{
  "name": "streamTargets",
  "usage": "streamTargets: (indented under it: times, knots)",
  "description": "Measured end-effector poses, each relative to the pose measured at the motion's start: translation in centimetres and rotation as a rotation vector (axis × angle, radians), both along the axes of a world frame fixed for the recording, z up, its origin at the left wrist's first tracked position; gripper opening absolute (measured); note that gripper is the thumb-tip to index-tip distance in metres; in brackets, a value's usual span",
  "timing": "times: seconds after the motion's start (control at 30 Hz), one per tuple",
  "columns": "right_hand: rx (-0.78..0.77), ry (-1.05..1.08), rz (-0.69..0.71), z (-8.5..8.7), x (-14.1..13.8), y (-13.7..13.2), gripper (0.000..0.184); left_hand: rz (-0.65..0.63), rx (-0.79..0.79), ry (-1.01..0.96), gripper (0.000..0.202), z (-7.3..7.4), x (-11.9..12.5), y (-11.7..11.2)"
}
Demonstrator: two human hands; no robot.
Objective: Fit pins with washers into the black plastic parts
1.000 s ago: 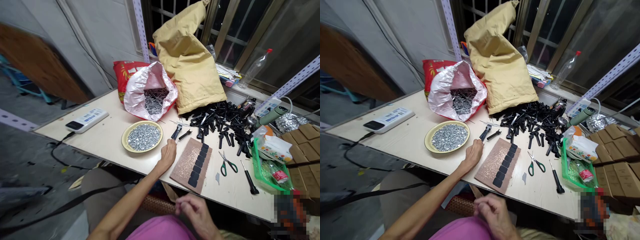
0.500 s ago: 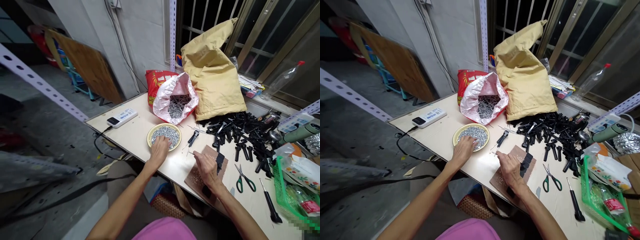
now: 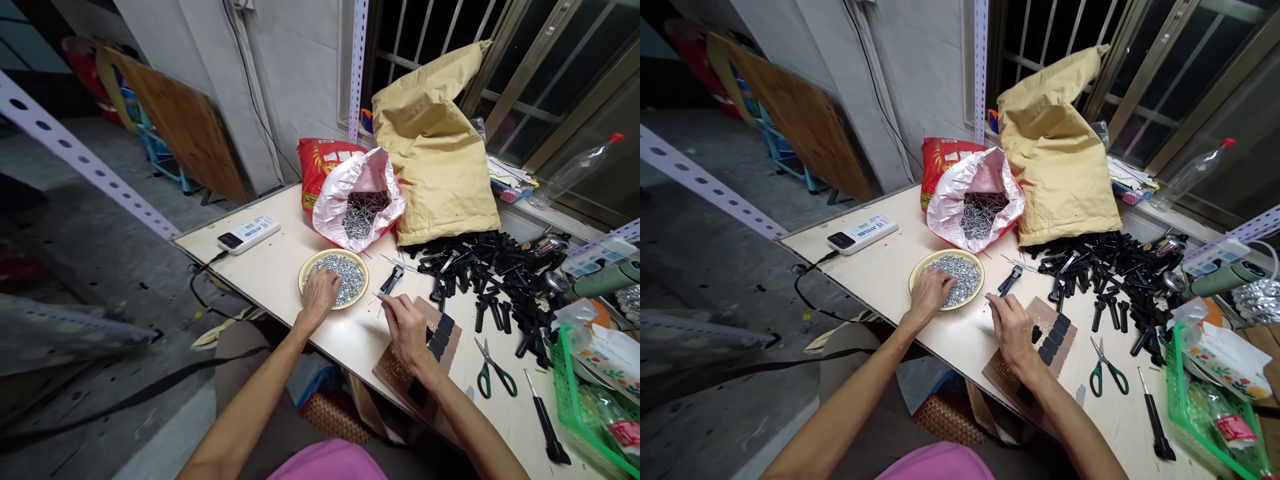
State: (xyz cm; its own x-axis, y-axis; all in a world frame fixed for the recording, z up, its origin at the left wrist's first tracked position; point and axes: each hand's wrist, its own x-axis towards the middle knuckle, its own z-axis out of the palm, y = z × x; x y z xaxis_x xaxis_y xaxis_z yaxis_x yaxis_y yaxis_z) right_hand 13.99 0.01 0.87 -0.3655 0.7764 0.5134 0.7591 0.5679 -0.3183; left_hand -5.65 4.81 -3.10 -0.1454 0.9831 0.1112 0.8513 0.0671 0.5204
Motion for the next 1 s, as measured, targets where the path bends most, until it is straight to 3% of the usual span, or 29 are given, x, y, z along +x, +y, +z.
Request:
streamTargets:
  times: [0.2, 0.37, 0.47, 1.0]
  knots:
    - [-0.177, 0.03, 0.065, -0.6, -2.4, 2.1, 0.03, -0.006, 0.116, -0.386, 0.017, -0.9, -0.8, 0.5]
    - [-0.258, -0.071, 0.056, -0.9, -4.3, 3.3, 0.033, 0.017, 0.05, -0.816, 0.023, -0.4, -1.3, 0.3]
    - [-0.28, -0.112, 0.038, -0.8, -5.1, 3.6, 0.034, 0.006, -0.001, -0.96, 0.029, 0.2, -1.4, -0.1]
    - [-0.226, -0.181, -0.02, -0.4, -4.9, 2.9, 0.033, -0.043, -0.021, -1.063, 0.033, 2.2, -0.6, -1.2]
